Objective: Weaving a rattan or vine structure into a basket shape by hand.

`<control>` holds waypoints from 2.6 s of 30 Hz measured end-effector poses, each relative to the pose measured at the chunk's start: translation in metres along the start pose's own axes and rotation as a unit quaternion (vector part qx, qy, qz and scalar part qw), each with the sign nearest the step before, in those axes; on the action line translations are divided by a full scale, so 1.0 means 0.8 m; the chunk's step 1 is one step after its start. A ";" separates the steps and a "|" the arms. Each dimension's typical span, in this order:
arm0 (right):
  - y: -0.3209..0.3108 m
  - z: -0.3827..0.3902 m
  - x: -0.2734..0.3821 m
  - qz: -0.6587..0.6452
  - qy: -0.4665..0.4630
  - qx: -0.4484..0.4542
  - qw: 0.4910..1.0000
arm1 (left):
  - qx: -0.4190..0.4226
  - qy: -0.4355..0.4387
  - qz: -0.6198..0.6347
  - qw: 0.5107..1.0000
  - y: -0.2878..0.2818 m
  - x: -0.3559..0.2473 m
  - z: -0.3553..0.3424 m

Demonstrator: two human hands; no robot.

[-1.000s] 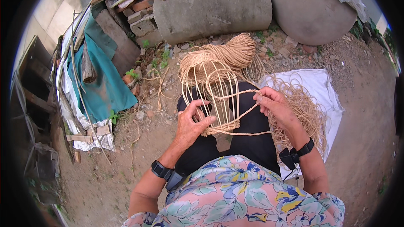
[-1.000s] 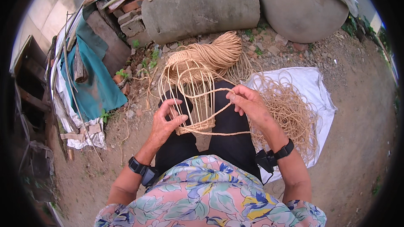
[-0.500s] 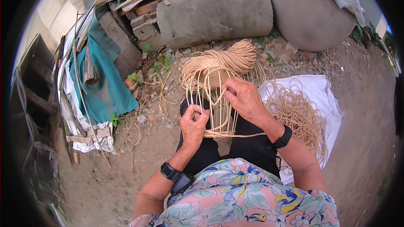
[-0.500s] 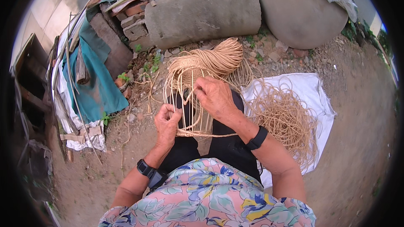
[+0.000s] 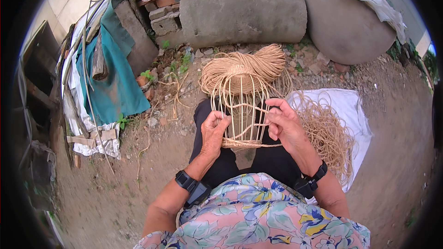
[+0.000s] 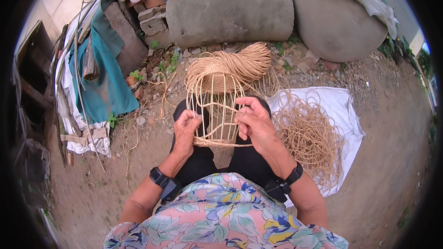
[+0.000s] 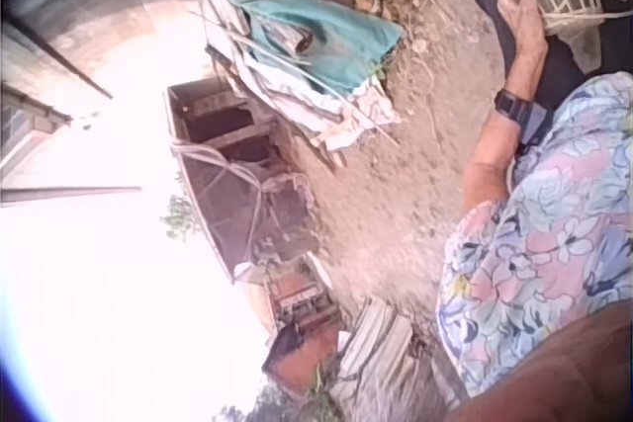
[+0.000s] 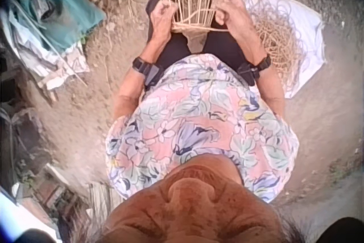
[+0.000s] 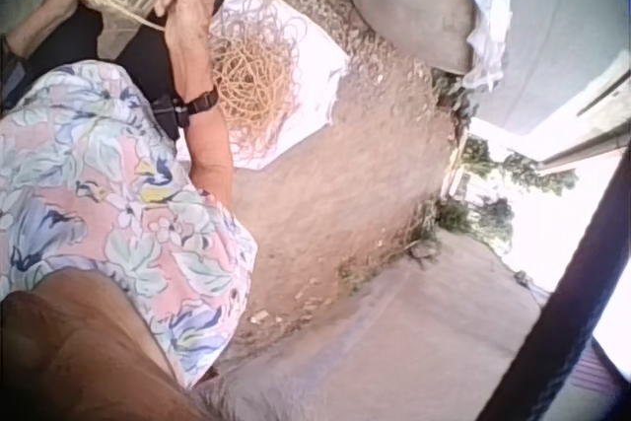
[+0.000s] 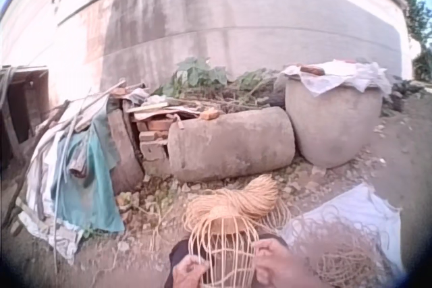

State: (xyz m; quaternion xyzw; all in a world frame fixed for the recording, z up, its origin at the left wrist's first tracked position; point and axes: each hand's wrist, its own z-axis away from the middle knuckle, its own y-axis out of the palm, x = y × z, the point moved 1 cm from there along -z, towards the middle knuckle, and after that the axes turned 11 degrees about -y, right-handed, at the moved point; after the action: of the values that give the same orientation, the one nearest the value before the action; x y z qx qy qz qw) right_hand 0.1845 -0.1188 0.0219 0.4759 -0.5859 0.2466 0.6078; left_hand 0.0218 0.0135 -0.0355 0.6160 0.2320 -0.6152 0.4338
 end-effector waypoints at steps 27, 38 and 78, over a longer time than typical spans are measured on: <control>-0.038 0.032 0.030 0.121 0.012 0.079 0.989 | 0.137 0.287 -0.484 0.816 0.031 -0.029 0.055; -0.098 0.021 -0.012 0.221 0.021 0.047 0.974 | 0.165 0.166 -0.508 0.829 0.033 -0.038 0.075; -0.050 0.024 -0.034 0.560 -0.209 0.096 0.796 | 0.185 -0.042 -0.298 0.936 0.004 0.004 0.066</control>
State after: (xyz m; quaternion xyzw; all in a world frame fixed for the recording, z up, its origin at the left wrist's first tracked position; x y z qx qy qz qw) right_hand 0.2046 -0.1455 -0.0185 0.1600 -0.8361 0.4937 0.1777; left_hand -0.0045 -0.0324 -0.0309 0.5615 0.2687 -0.7736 0.1187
